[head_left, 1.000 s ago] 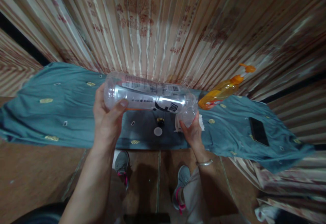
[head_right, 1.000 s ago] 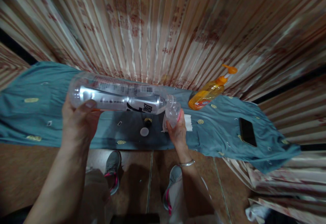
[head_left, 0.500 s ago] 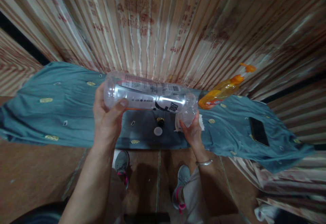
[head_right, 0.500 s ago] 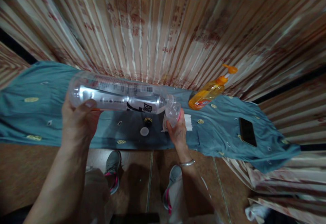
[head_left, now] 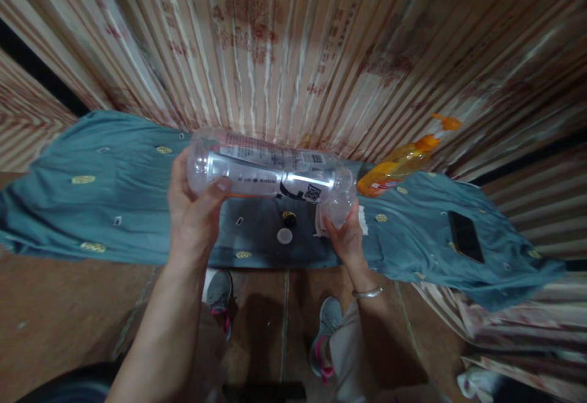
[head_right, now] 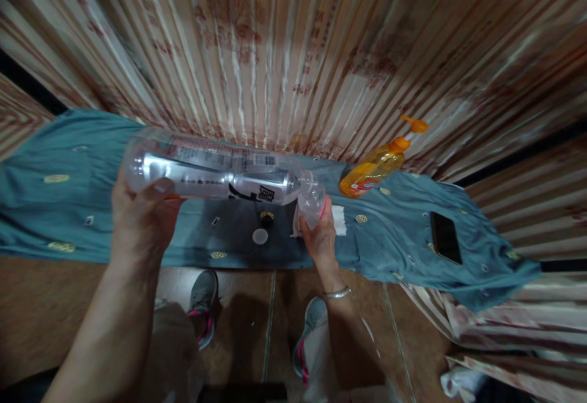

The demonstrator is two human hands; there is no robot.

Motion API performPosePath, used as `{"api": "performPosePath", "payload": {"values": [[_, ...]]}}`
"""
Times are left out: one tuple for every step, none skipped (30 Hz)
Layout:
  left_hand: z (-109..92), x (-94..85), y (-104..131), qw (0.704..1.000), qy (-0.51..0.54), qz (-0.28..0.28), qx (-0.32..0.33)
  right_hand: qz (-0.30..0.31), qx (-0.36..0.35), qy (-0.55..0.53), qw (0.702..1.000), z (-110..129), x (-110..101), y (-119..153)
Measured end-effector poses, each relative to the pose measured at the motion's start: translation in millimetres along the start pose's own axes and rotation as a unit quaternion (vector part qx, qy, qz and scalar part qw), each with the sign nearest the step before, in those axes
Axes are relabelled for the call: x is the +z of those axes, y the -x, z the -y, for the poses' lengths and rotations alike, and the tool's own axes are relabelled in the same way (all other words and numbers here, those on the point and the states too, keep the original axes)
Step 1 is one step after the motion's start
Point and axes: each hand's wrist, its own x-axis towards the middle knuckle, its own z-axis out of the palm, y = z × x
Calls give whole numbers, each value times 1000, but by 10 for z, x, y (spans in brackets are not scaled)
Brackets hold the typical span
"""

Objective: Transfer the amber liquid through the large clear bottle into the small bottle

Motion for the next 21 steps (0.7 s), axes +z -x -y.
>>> {"api": "performPosePath", "payload": {"values": [[-2, 2, 0, 1000, 0, -1, 0, 1, 2, 0, 1000, 0, 0, 0], [-5, 5, -2, 1000, 1, -1, 0, 2, 4, 0, 1000, 0, 0, 1], [-8, 9, -4, 1000, 2, -1, 0, 4, 6, 0, 1000, -1, 0, 0], [-13, 14, -7, 1000, 2, -2, -1, 4, 7, 1, 1000, -1, 0, 0], [-18, 20, -10, 1000, 4, -5, -2, 4, 8, 1, 1000, -1, 0, -1], [-22, 27, -13, 1000, 6, -11, -4, 2, 8, 2, 1000, -2, 0, -2], [-26, 32, -14, 1000, 10, -17, -7, 1, 9, 3, 1000, -3, 1, -3], [-28, 37, -15, 1000, 13, -22, -10, 0, 9, 4, 1000, -3, 2, -3], [-29, 40, -15, 1000, 14, -24, -12, 0, 8, 5, 1000, -2, 1, -4], [-29, 41, -14, 1000, 13, -23, -13, 1, 8, 6, 1000, 0, 0, -4], [-28, 41, -12, 1000, 11, -20, -12, 2, 9, 6, 1000, 4, -2, -4], [-27, 41, -9, 1000, 8, -16, -10, 4, 10, 6, 1000, 9, -5, -4], [-27, 41, -6, 1000, 6, -13, -9, 6, 13, 5, 1000, 15, -9, -4], [-27, 42, -4, 1000, 8, -14, -9, 9, 16, 4, 1000, 20, -14, -3], [-28, 43, -2, 1000, 11, -16, -10, 11, 19, 4, 1000, 25, -17, -2], [-29, 43, -2, 1000, 14, -18, -11, 12, 21, 3, 1000, 27, -20, -1], [-30, 42, -2, 1000, 17, -20, -12, 12, 22, 4, 1000, 26, -21, 0], [-30, 39, -4, 1000, 17, -19, -13, 11, 21, 4, 1000, 22, -20, 2], [-29, 34, -6, 1000, 15, -15, -10, 10, 18, 5, 1000, 16, -17, 3], [-26, 26, -8, 1000, 10, -10, -8, 7, 14, 5, 1000, 7, -11, 5], [-21, 17, -11, 1000, 6, -5, -4, 6, 9, 4, 1000, -3, -5, 6]]}}
